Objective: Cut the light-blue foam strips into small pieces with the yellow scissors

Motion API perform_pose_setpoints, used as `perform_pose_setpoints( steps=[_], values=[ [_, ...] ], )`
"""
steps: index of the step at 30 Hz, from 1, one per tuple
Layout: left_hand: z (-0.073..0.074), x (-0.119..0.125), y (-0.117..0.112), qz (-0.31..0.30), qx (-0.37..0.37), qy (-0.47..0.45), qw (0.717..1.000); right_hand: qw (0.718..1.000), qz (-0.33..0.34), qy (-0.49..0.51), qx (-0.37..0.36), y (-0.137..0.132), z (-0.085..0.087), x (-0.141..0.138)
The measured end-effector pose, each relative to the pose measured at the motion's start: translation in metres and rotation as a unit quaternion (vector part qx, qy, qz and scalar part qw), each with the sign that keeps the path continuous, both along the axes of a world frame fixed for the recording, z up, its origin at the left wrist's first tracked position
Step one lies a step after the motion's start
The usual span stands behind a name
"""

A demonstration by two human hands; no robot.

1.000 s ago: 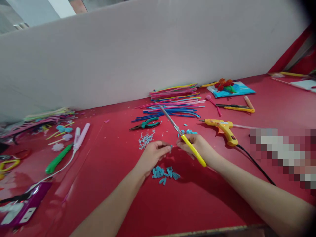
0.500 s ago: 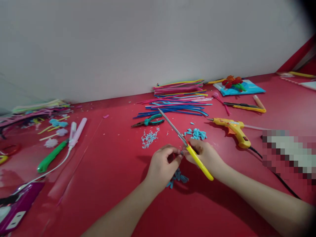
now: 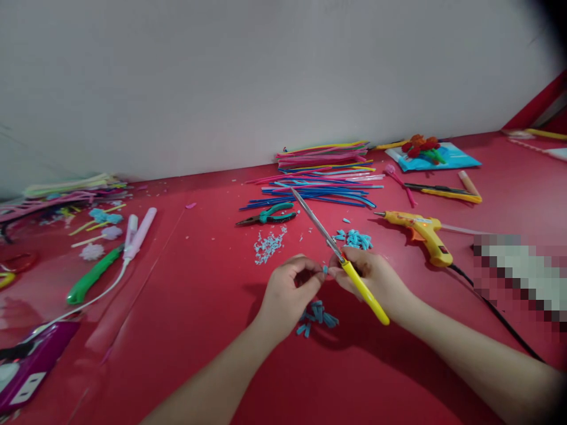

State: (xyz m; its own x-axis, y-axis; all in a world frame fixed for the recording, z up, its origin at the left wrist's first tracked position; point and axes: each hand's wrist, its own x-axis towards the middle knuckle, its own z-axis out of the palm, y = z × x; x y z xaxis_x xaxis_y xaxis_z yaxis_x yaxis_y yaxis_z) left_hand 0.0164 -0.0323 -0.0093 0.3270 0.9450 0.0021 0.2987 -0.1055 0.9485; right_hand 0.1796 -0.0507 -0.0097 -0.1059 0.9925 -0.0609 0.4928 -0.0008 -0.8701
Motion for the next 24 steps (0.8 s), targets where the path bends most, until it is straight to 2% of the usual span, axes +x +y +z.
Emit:
perform_pose_setpoints(
  steps=[3,6,10,18,24],
  values=[
    [0.001,-0.006,0.007,0.085,-0.047,-0.093,0.991,0.99,0.003,-0.132,0.05,0.002,0.003,0.007],
    [0.003,-0.013,0.015,0.138,-0.086,-0.2,0.966,0.96,0.011,-0.267,0.082,0.002,0.003,0.012],
    [0.008,-0.018,0.02,0.156,-0.086,-0.265,0.948,0.922,0.041,-0.367,0.114,0.0,-0.003,0.012],
    [0.012,-0.018,0.019,0.17,-0.061,-0.279,0.943,0.895,0.085,-0.415,0.142,-0.002,-0.007,0.01],
    [0.009,-0.018,0.019,0.17,-0.074,-0.293,0.938,0.895,0.093,-0.409,0.152,-0.003,-0.008,0.009]
  ],
)
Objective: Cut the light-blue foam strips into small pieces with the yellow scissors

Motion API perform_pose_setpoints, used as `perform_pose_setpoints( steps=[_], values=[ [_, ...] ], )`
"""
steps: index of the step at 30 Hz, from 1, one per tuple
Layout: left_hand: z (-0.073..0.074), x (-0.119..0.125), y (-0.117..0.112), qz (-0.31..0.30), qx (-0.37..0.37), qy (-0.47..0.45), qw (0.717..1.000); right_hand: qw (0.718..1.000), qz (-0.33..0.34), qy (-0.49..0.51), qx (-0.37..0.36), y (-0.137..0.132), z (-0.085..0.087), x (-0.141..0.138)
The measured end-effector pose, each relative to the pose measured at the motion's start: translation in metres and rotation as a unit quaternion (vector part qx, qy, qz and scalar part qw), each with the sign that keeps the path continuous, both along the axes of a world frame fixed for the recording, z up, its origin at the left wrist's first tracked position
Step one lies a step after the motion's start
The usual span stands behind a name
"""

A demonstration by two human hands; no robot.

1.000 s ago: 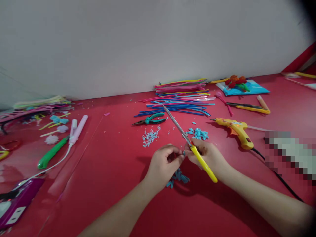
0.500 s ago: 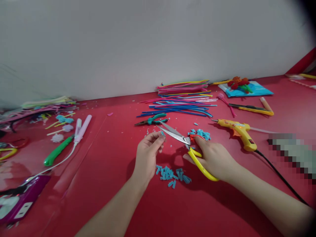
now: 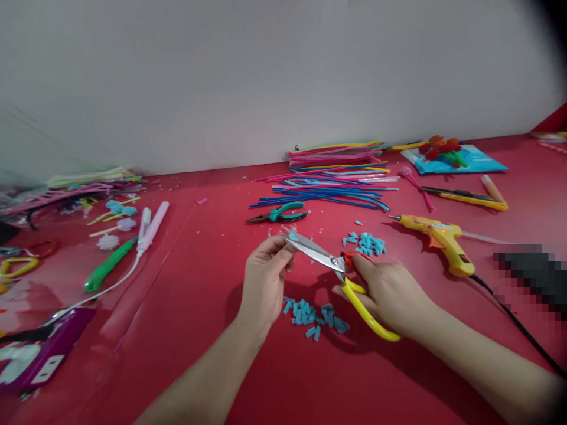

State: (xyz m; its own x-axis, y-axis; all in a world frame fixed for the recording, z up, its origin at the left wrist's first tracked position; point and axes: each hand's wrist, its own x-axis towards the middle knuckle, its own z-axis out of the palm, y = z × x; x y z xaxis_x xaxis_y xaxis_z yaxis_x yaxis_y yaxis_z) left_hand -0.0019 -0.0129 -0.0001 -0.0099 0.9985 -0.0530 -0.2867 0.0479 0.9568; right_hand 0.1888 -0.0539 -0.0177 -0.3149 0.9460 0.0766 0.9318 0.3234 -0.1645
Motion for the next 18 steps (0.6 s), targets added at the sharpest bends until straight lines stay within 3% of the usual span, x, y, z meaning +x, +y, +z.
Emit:
perform_pose_setpoints(
  steps=[18],
  values=[
    [0.0016,-0.0001,-0.0007,-0.01,-0.005,-0.053,0.999,1.0,-0.001,-0.004,0.016,-0.0011,-0.0031,-0.0025]
  ],
)
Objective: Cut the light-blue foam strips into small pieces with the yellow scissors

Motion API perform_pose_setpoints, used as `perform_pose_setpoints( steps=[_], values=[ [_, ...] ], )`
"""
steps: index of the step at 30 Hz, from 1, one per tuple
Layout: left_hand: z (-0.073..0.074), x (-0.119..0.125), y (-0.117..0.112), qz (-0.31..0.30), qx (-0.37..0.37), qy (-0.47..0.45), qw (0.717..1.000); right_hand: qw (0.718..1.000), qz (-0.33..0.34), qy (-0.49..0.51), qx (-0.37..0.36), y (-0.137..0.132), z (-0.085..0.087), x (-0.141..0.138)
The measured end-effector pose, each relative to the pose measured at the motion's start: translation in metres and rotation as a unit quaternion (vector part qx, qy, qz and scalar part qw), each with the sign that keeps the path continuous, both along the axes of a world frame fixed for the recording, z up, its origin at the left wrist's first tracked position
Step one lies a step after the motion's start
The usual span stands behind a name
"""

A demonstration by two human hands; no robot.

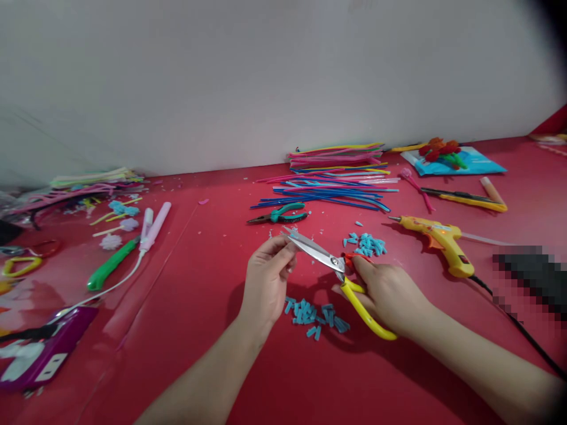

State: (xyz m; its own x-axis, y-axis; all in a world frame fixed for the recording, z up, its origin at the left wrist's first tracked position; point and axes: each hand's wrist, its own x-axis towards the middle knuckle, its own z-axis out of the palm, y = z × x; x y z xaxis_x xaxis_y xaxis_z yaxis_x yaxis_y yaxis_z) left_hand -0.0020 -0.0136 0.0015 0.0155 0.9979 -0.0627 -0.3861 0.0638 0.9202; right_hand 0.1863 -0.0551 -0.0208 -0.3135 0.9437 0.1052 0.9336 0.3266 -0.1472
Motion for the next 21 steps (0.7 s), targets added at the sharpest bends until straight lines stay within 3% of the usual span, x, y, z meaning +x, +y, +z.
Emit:
perform_pose_setpoints(
  steps=[21],
  values=[
    [-0.0016,-0.0009,0.0002,-0.006,0.02,-0.019,1.0,1.0,-0.009,-0.013,0.009,0.0011,0.0001,0.0029]
  ],
)
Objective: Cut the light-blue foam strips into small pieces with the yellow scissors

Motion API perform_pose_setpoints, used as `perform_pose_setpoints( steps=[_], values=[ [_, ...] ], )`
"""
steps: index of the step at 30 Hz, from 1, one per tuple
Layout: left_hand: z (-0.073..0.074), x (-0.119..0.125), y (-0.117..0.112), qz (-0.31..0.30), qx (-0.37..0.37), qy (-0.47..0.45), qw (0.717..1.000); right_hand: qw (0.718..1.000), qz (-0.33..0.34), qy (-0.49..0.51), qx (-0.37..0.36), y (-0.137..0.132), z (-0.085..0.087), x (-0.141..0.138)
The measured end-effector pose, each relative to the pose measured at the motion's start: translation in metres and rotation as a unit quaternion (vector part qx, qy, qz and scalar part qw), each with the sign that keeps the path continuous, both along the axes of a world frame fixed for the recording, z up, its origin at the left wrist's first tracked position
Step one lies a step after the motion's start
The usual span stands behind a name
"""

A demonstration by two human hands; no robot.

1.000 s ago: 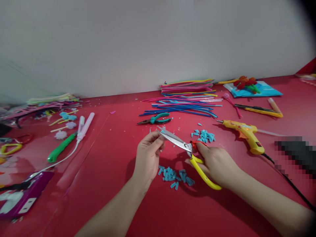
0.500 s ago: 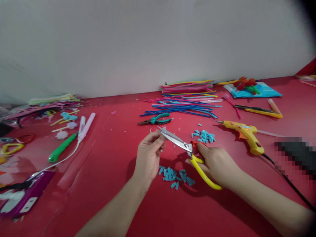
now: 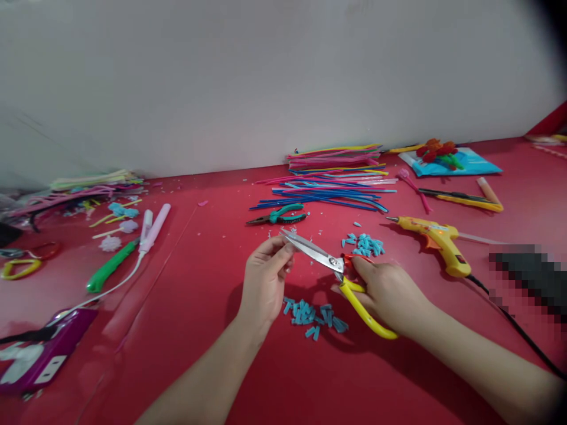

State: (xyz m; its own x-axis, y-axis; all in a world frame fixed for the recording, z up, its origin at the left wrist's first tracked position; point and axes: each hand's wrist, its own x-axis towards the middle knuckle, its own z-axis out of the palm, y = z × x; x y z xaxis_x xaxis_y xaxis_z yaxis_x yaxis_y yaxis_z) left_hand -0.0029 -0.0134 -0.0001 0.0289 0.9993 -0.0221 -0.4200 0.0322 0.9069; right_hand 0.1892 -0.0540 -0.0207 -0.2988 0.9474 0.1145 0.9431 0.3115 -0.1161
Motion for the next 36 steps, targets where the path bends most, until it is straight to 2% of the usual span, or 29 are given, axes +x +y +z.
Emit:
perform_pose_setpoints(
  steps=[5,7,9,11,13,15,16,19,22,25,31,36],
  values=[
    [0.0,0.0,0.002,-0.004,-0.011,-0.003,1.0,0.999,-0.023,0.025,-0.026,0.002,0.003,0.0],
    [-0.001,0.001,0.001,-0.027,-0.028,-0.011,0.999,0.995,-0.041,0.083,-0.043,0.002,0.006,-0.002],
    [-0.003,0.003,-0.001,-0.078,-0.061,-0.008,0.995,0.979,-0.064,0.181,-0.068,0.002,0.01,-0.005],
    [-0.005,0.006,-0.004,-0.151,-0.096,0.018,0.984,0.941,-0.083,0.307,-0.112,0.002,0.014,-0.01],
    [-0.006,0.01,-0.008,-0.222,-0.122,0.057,0.966,0.882,-0.097,0.428,-0.174,0.001,0.018,-0.014],
    [-0.006,0.013,-0.012,-0.275,-0.135,0.087,0.948,0.823,-0.109,0.509,-0.227,0.0,0.022,-0.016],
    [-0.006,0.014,-0.014,-0.293,-0.137,0.096,0.941,0.803,-0.11,0.533,-0.243,-0.001,0.023,-0.017],
    [-0.005,0.016,-0.016,-0.319,-0.126,0.111,0.933,0.78,-0.094,0.561,-0.262,-0.002,0.025,-0.017],
    [-0.003,0.016,-0.016,-0.307,-0.095,0.154,0.934,0.78,-0.094,0.561,-0.26,-0.003,0.025,-0.017],
    [-0.002,0.018,-0.017,-0.273,-0.061,0.211,0.936,0.801,-0.1,0.537,-0.246,-0.002,0.022,-0.018],
    [-0.005,0.02,-0.018,-0.231,-0.014,0.248,0.941,0.868,-0.075,0.456,-0.182,0.003,0.013,-0.016],
    [-0.007,0.013,-0.01,-0.113,-0.039,0.164,0.979,0.941,-0.064,0.316,-0.098,0.002,0.015,-0.005]
  ],
)
